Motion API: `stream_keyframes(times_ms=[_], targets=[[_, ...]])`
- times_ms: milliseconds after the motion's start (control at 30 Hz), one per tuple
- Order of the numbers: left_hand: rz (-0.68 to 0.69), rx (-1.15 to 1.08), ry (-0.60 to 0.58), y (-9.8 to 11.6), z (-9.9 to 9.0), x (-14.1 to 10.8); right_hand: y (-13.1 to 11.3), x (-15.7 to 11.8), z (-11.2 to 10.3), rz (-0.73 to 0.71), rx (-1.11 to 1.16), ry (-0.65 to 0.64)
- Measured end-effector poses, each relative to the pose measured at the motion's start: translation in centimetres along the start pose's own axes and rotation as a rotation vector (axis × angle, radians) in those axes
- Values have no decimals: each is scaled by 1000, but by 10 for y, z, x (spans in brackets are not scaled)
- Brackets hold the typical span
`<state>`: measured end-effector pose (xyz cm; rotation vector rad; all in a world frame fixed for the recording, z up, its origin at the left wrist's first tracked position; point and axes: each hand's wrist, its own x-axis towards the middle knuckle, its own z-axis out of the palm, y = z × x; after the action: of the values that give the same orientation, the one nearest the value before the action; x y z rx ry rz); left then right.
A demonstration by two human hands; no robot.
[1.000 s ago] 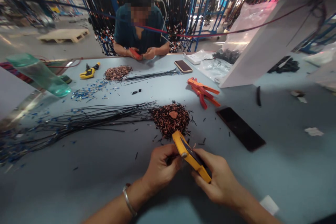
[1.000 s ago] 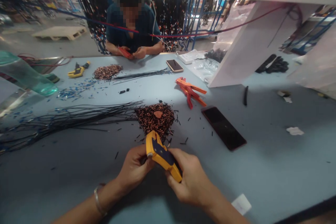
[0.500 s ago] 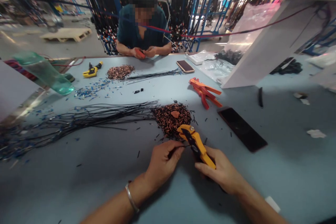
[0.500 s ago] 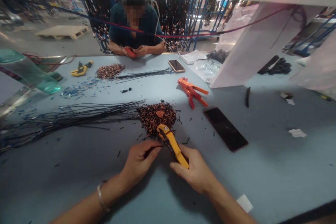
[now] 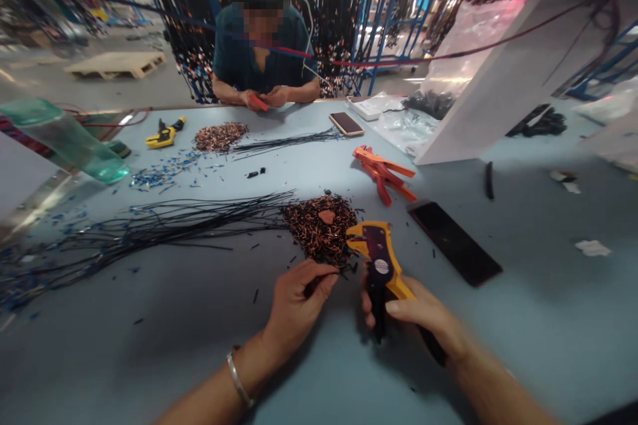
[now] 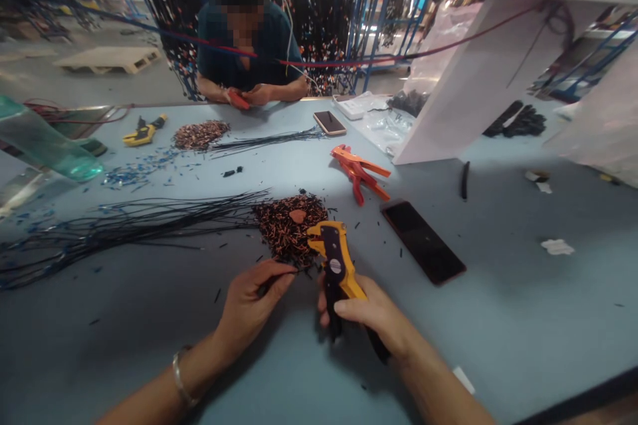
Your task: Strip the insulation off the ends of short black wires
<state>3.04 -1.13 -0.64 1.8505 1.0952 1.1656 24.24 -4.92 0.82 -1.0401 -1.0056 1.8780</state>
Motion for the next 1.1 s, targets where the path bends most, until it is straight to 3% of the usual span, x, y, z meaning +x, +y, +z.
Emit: stream_keyframes(times_ms=[100, 367, 900, 1100], targets=[[-44, -24, 39, 0, -2, 0, 1, -2, -3, 12, 130, -67], [-246, -235, 54, -3, -7, 3, 8, -2, -6, 65, 138, -167], [-153, -180, 16, -5, -5, 3, 9, 1, 3, 50, 21, -253], [-185, -215, 12, -6, -4, 2, 10, 0, 9, 73, 11, -167]])
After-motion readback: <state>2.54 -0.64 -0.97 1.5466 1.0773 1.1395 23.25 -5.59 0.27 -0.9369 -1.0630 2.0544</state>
